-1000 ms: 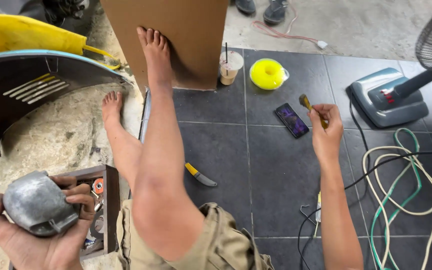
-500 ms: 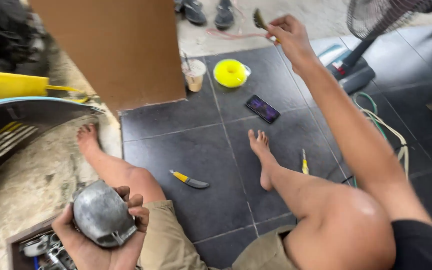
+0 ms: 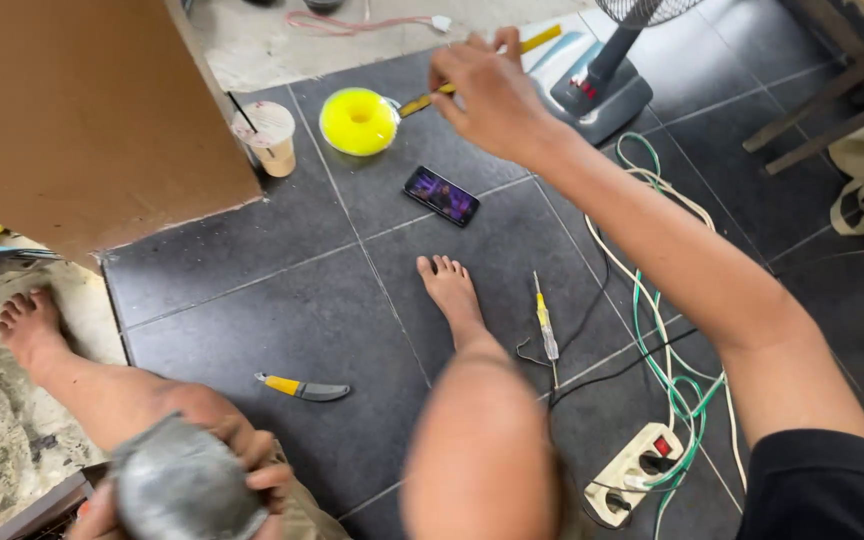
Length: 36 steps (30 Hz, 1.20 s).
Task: Disassembling and cleaning a motorcycle engine component using various hand tools while sitting on the floor.
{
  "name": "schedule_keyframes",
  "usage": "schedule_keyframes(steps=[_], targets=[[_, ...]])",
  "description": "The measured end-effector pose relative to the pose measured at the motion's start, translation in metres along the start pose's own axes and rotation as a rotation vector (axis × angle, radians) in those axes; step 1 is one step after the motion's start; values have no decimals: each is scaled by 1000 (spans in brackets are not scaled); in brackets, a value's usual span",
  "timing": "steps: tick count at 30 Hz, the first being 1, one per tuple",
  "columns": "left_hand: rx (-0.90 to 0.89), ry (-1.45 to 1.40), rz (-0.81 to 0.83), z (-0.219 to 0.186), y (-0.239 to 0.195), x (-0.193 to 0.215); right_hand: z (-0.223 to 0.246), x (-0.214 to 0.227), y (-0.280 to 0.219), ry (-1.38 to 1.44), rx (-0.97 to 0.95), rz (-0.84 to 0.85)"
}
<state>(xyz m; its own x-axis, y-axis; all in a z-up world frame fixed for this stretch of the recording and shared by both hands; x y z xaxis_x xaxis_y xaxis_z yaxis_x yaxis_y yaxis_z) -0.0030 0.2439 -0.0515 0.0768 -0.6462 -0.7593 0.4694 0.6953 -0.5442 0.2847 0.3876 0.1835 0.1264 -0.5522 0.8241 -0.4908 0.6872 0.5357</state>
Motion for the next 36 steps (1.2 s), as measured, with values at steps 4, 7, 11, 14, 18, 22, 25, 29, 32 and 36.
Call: schedule_keyframes(steps=[4, 7, 11, 14, 18, 22, 25, 29, 32, 36], targets=[[141, -1509, 58, 161, 87, -4, 13, -28, -16, -240, 187, 2], [269, -2125, 41, 173, 111, 0, 7, -56, -29, -335, 227, 16], [396, -2423, -77, 164, 111, 3, -10, -91, -45, -188, 171, 47], [708, -2682, -233, 150, 144, 30, -28, -120, -58, -207, 151, 89], [438, -2422, -41, 154, 132, 24, -40, -137, -73, -236, 115, 91], [701, -2586, -239, 156, 132, 25, -54, -150, -86, -341, 75, 176], [663, -2547, -232, 158, 127, 21, -62, -151, -91, -372, 62, 182], [292, -2245, 31, 173, 99, -4, -65, -140, -88, -323, 44, 200], [137, -2089, 74, 183, 96, -11, -59, -145, -82, -157, -35, 186], [383, -1783, 35, 127, 71, 25, -2, -151, -83, -27, -144, 136]])
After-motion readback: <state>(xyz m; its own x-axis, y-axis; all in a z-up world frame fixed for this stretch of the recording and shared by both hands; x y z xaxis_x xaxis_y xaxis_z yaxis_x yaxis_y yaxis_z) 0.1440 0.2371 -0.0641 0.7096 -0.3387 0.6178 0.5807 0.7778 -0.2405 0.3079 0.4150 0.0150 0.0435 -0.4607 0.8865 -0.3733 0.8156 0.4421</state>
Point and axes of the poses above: each hand's wrist, its own y-axis towards the middle knuckle, its own x-axis out of the back of the hand, z = x × y, the point moved 5 cm from there along y, towards the middle knuckle, and after that the axes turned 6 degrees about x, right-handed, at the moved point
